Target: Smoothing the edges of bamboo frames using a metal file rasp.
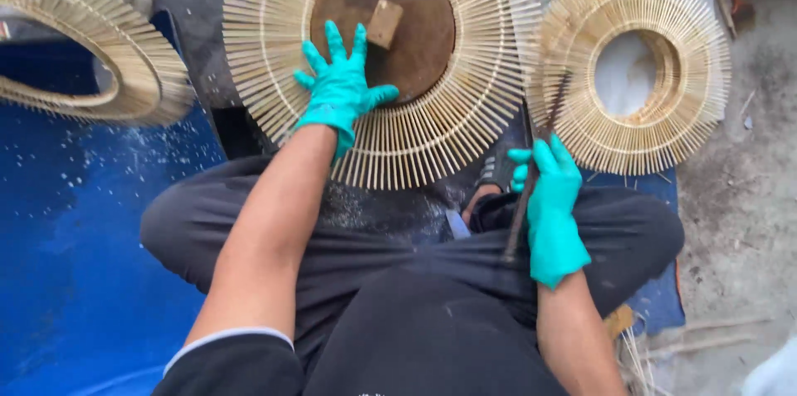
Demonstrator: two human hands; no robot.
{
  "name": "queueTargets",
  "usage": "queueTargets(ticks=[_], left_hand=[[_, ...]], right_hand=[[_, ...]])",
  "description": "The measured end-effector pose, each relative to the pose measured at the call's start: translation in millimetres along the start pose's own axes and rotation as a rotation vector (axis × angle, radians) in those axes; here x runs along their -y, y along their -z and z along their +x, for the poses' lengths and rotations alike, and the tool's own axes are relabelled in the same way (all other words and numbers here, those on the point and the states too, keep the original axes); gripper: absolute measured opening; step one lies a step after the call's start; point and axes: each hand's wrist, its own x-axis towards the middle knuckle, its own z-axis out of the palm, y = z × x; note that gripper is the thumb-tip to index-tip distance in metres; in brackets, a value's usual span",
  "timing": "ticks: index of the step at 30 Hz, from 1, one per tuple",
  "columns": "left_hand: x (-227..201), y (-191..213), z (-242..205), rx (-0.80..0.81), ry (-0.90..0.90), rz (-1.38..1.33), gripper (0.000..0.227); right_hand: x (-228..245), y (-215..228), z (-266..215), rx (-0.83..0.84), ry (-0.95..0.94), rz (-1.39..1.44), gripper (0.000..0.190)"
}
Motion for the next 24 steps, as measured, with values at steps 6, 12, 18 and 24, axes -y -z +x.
queueTargets(ticks=[6, 12, 18, 24], left_hand=[[0, 2, 1, -0.016, -0.007, -0.01, 0.129], [9, 1, 8, -0.081, -0.067, -0.001, 0.127], [-21, 10, 2, -0.096, 0.027, 0.069, 0.124], [-36, 12, -11, -0.021, 0.142, -0.123, 0.127]], right_hand=[[7, -10, -4, -0.057, 0.028, -0.025, 0.05], [2, -4, 4, -0.09, 0.018, -0.032, 0.04], [-10, 9, 9, -0.088, 0.036, 0.013, 0.032], [1, 6, 1, -0.055, 0.007, 0.024, 0.029]])
